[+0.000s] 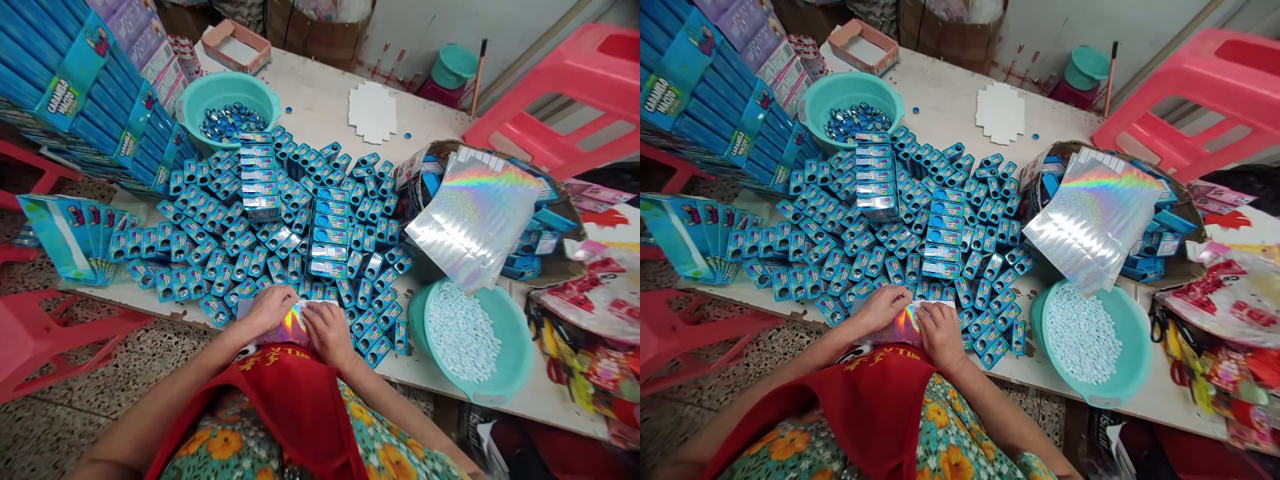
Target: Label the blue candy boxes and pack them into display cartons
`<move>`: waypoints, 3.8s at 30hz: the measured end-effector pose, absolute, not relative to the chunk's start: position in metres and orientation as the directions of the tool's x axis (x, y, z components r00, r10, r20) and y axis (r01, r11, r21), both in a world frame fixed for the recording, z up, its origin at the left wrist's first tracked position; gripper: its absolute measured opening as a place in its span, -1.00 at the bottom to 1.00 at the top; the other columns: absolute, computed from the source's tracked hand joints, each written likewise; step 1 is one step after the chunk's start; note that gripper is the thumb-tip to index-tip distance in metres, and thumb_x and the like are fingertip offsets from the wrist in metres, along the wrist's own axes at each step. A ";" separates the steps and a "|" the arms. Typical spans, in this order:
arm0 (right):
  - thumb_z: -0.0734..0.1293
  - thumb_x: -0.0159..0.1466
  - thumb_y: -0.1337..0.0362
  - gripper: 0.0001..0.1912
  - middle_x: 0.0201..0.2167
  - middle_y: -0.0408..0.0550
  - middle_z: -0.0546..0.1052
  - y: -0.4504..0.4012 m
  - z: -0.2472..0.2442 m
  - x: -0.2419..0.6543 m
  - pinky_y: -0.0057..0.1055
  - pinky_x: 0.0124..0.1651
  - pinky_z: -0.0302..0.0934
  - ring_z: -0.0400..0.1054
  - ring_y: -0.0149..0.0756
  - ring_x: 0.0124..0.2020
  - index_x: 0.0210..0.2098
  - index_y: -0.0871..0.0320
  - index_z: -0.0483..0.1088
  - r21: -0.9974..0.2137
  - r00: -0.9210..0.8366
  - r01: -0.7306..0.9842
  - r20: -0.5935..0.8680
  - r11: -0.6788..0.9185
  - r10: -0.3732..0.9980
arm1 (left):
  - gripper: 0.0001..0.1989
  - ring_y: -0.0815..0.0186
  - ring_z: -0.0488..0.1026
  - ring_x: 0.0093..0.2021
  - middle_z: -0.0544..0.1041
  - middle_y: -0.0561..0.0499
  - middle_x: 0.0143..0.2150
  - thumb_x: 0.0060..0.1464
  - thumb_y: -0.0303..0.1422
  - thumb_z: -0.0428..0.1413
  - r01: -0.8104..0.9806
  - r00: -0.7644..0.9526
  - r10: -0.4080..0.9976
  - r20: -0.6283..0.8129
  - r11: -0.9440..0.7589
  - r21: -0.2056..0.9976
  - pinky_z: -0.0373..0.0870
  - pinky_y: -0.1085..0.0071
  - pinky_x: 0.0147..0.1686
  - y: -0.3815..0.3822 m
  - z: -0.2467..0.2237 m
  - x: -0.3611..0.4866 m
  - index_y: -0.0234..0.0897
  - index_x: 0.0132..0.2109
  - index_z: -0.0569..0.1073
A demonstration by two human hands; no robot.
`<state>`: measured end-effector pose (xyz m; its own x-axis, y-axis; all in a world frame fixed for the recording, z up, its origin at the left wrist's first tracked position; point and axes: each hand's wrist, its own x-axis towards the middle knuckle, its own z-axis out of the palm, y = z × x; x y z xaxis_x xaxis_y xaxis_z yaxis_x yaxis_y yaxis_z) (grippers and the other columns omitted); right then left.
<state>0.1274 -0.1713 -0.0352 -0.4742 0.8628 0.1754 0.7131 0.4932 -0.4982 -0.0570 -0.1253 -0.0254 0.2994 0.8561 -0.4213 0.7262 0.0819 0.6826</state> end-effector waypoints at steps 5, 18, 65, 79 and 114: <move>0.27 0.26 0.36 -0.97 -0.23 -0.03 0.50 -0.170 -0.029 0.131 -0.25 -0.17 0.19 0.31 -0.23 -0.18 -0.30 0.12 0.35 -0.627 -0.461 0.643 0.142 0.440 0.876 | -0.73 0.33 0.37 -0.35 0.50 0.02 -0.37 0.15 -0.32 -0.10 0.744 0.281 0.868 -0.410 0.073 0.665 0.15 0.46 -0.39 -0.125 -0.031 -0.057 -0.26 -0.39 0.44; 0.32 0.22 0.25 -0.87 -0.48 -0.16 0.43 -0.119 0.056 0.131 -0.42 -0.32 0.20 0.32 -0.38 -0.42 -0.44 0.12 0.34 -0.911 -0.231 0.410 -0.053 0.048 0.971 | -0.66 0.28 0.41 -0.13 0.48 -0.06 -0.10 0.10 -0.18 0.03 0.171 0.402 0.875 -0.270 0.218 0.961 0.32 0.42 -0.17 -0.121 0.018 -0.051 -0.24 -0.03 0.39; 0.22 0.30 0.26 -0.69 -0.09 0.09 0.45 -0.163 -0.035 0.114 -0.15 -0.14 0.24 0.29 -0.13 -0.13 0.04 0.09 0.31 -0.562 -0.472 0.719 0.036 0.409 0.881 | -0.78 0.32 0.39 -0.37 0.51 0.03 -0.39 0.09 -0.34 -0.08 0.754 0.310 0.788 -0.532 0.137 0.642 0.13 0.47 -0.42 -0.119 -0.010 -0.072 -0.25 -0.40 0.43; 0.22 0.29 0.30 -0.90 -0.34 -0.03 0.50 -0.156 0.000 0.118 -0.26 -0.21 0.23 0.34 -0.24 -0.26 -0.34 0.10 0.35 -0.739 -0.456 0.577 0.062 0.348 0.888 | -0.81 0.28 0.38 -0.36 0.49 0.01 -0.41 0.07 -0.36 -0.06 0.800 0.207 0.844 -0.495 0.146 0.582 0.13 0.44 -0.41 -0.125 -0.036 -0.071 -0.24 -0.41 0.42; 0.28 0.05 0.32 -0.82 -0.28 -0.08 0.28 0.029 -0.022 0.125 -0.32 -0.17 0.16 0.18 -0.33 -0.32 -0.32 0.16 0.26 -0.830 0.321 0.550 0.102 -0.098 0.942 | -0.77 0.21 0.36 -0.36 0.41 -0.03 -0.35 0.16 -0.39 -0.14 0.788 0.151 0.965 -0.213 0.012 0.615 0.16 0.39 -0.39 0.015 -0.038 -0.028 -0.23 -0.03 0.20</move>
